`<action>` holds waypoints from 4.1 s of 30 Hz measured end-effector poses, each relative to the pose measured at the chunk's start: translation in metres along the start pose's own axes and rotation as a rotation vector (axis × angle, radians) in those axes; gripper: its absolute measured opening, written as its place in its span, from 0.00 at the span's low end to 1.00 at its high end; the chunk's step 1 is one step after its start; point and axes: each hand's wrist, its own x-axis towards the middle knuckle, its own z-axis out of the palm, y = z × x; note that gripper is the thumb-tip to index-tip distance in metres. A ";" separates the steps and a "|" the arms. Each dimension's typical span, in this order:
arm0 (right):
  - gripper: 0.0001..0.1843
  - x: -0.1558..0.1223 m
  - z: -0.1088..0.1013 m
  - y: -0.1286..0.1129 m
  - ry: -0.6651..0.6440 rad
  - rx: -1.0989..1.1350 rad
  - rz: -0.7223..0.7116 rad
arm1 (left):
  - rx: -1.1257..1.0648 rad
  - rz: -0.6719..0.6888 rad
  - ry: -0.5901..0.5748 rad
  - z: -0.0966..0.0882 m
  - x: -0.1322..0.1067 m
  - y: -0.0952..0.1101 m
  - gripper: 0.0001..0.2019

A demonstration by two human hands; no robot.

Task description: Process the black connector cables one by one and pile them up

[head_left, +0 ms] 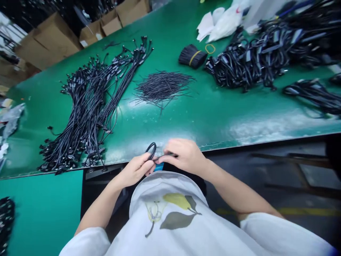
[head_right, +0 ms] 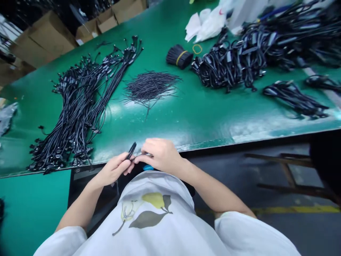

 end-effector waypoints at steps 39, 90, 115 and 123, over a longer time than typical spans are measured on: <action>0.24 0.039 0.046 -0.004 0.185 0.923 0.540 | -1.008 -0.159 0.089 0.047 0.023 -0.030 0.21; 0.05 0.012 0.036 0.018 -0.096 -0.053 0.180 | -0.618 0.067 0.495 0.018 0.050 -0.033 0.24; 0.18 0.038 0.034 -0.024 -0.600 -1.422 -0.858 | -0.061 -0.008 0.403 0.017 0.047 -0.052 0.26; 0.17 0.032 0.032 -0.025 -0.595 -1.322 -0.602 | -0.090 0.003 0.397 0.019 0.048 -0.047 0.22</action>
